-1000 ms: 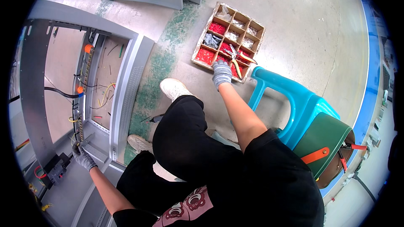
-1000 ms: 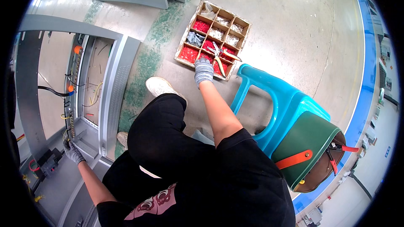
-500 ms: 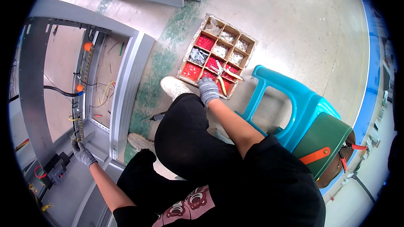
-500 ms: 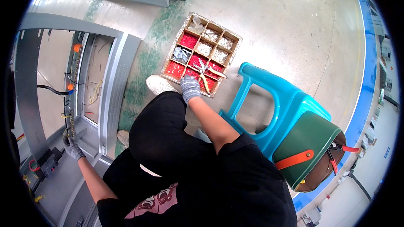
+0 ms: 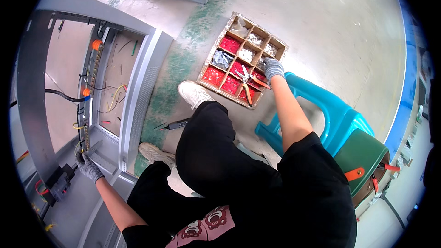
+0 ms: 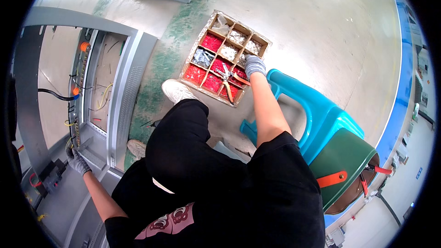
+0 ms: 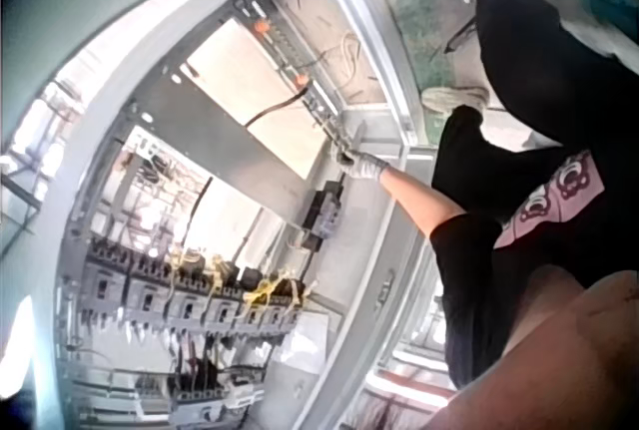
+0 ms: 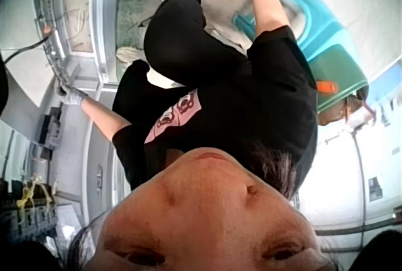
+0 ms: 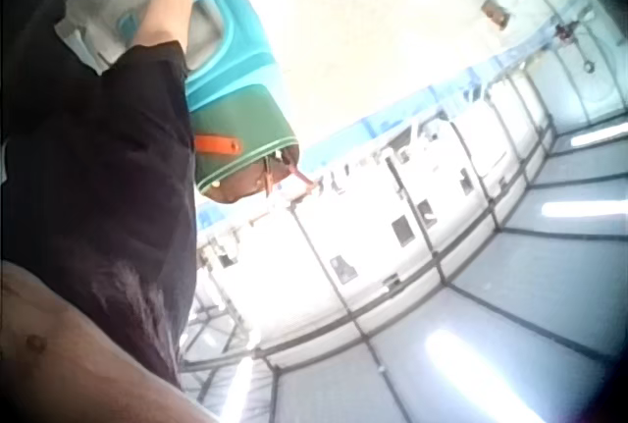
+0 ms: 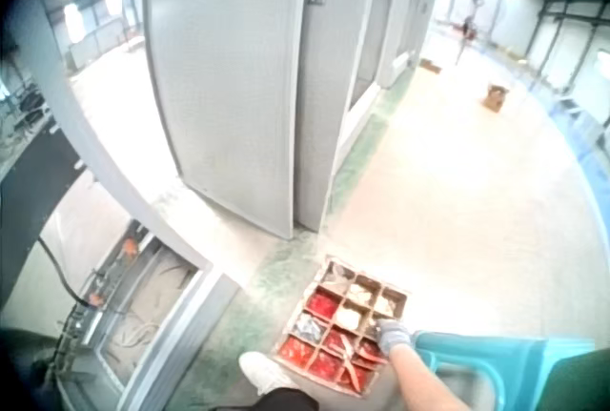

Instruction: The person works inside an open electrical cabinet, stripping wire insulation with pliers, bending wire ends into loops, and securing connections with a screwdriver. They also use a crimping tool on wire ends and organize the wires within the cabinet.

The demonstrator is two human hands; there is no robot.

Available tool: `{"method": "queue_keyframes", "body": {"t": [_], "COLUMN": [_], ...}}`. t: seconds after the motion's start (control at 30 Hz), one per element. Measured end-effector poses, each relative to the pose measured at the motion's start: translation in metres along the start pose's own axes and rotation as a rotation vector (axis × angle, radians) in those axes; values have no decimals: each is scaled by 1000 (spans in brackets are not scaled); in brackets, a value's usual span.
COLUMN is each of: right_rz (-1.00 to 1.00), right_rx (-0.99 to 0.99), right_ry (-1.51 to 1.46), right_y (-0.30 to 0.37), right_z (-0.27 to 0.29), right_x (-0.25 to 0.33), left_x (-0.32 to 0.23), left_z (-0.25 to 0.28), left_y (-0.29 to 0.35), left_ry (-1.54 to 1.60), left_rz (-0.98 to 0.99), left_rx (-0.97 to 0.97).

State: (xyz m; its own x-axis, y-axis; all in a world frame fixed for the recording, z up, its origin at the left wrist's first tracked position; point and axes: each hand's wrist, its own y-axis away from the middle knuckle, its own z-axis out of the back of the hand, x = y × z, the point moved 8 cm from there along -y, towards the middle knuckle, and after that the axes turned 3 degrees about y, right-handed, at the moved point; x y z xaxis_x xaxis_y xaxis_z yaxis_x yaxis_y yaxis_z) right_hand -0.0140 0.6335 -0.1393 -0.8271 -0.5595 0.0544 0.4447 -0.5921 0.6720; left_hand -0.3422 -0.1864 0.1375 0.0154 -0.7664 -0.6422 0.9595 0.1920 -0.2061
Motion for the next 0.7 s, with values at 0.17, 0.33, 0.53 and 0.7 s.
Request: {"method": "queue_keyframes", "body": {"t": [0.17,0.33,0.53,0.7], "right_rz": [26,-12,89,24], "right_rx": [-149,-99,-117,-148], "right_ry": [-4,-17,55,-380], "right_y": [-43,-61,-62,-40], "right_z": [-20,-30,-16,-6], "right_x": [-5,-7,-15,-22], "left_x": [-7,-14,-26,-16], "left_z": [2,0,-11,5], "left_y": [4,8,12,9], "left_ry": [-39,-22,-9,-34], "left_rz": [-20,-58,-38,-22], "left_rx": [6,14,14,4]}}
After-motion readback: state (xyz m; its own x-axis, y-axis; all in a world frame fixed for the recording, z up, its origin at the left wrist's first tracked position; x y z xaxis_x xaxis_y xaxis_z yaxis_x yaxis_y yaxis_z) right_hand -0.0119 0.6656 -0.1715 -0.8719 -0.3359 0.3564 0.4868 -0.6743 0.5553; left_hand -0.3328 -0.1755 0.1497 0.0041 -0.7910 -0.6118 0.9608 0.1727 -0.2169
